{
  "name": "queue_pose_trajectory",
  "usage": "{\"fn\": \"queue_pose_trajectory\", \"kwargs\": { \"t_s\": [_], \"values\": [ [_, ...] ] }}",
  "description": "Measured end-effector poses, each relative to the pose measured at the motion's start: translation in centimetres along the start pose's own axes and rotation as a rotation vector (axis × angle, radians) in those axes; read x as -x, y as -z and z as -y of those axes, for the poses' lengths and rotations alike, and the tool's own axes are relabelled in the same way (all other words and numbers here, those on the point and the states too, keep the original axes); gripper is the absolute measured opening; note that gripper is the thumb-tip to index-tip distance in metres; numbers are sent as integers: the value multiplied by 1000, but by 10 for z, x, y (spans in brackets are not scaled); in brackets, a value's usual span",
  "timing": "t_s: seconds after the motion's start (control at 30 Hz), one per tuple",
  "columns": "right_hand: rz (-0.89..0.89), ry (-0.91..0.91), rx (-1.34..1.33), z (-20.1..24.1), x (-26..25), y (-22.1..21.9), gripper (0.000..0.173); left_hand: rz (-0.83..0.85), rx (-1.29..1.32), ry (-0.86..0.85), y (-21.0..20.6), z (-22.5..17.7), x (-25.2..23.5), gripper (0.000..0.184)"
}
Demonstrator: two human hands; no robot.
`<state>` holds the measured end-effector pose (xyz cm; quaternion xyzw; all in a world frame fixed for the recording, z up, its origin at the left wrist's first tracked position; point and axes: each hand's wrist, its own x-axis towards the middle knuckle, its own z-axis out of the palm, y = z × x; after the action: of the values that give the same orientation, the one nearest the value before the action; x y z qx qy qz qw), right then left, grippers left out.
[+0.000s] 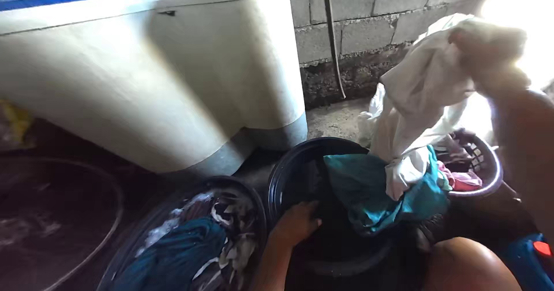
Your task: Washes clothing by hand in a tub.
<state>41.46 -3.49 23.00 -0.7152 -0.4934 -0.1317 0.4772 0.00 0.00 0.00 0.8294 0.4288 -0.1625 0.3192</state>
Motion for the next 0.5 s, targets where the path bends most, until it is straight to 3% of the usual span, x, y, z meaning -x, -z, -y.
{"fn": "queue_pose_trajectory", "kwargs": {
  "t_s": [0.1, 0.3, 0.4, 0.5],
  "values": [
    [106, 89, -148, 59, 41, -15, 37, -16, 27, 10, 3, 7, 6, 61],
    [146, 36, -550, 90, 108, -72, 28, -54, 45, 102, 9, 16, 19, 63],
    [106, 62, -939, 118, 127, -93, 15, -127, 102, 173, 12, 15, 23, 78],
    [62, 129, -1227, 153, 132, -98, 13, -297, 160, 123, 11, 23, 24, 96]
  ]
}}
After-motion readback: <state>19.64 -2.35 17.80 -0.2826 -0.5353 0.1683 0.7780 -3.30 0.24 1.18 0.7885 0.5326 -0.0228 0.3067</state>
